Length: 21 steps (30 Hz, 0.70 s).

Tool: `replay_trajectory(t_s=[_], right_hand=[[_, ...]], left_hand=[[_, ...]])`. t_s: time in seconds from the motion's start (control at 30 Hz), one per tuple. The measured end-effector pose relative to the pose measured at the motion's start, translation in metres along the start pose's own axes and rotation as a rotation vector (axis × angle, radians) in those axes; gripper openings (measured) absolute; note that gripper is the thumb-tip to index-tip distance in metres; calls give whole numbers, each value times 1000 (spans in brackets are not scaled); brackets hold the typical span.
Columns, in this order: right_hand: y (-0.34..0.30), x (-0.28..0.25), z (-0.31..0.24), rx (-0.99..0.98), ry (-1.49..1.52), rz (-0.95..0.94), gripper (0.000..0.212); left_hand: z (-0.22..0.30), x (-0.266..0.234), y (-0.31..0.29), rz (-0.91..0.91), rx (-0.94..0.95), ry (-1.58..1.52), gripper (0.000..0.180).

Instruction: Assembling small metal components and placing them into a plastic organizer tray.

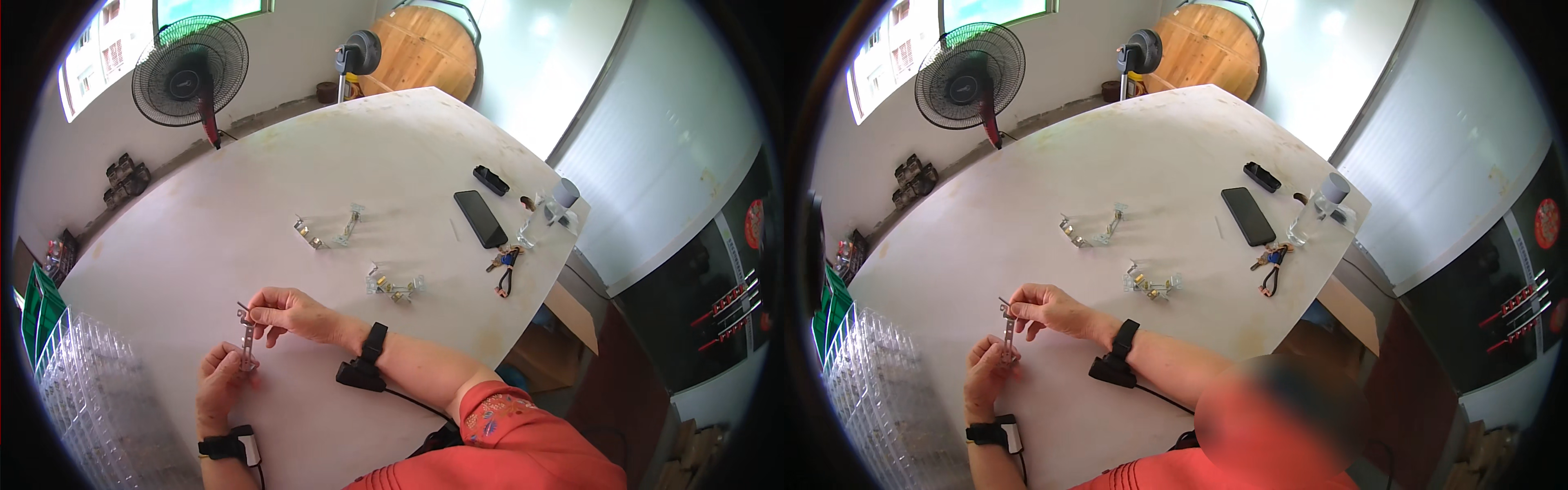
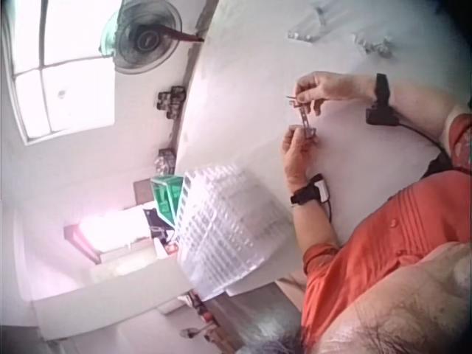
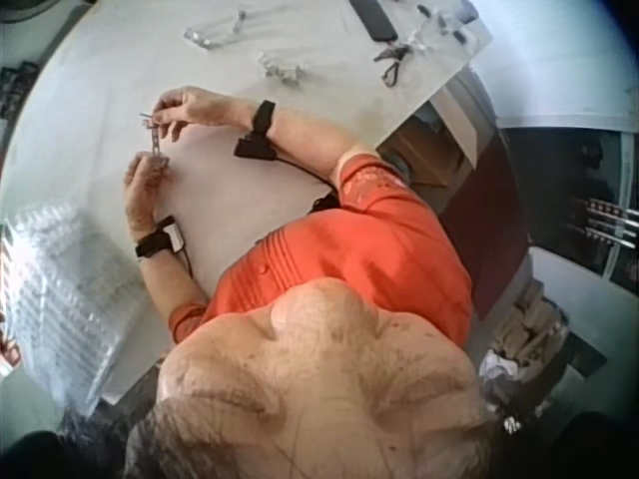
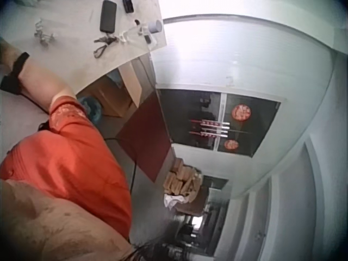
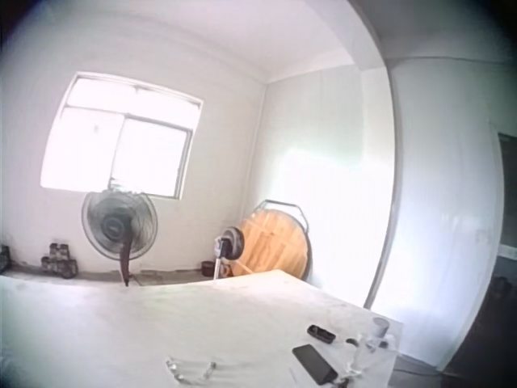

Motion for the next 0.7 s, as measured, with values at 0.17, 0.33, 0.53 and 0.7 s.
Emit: replay_trajectory(t_s=[0.17,0.33,0.53,0.7], right_hand=[[-3,-1,2,-26,16,87,18],[-1,-1,8,-13,-27,143,18],[3,11,21,-57,-77,121,15],[-1,11,19,23,-112,113,17]], left_hand=[[1,4,1,51,38,54,21],[3,7,4,93,140,92,25],[14,26,-4,226,61,298,33],[3,17,5,205,68,357,27]])
Point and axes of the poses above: each hand's wrist, its own y-axis towards the middle knuckle, its own x-axis out of the palm, z = x × y, the point moved 3 cm from there along y, towards the middle knuckle, and after that the axes turned 10 degrees about -x, right-handed, at the moved point
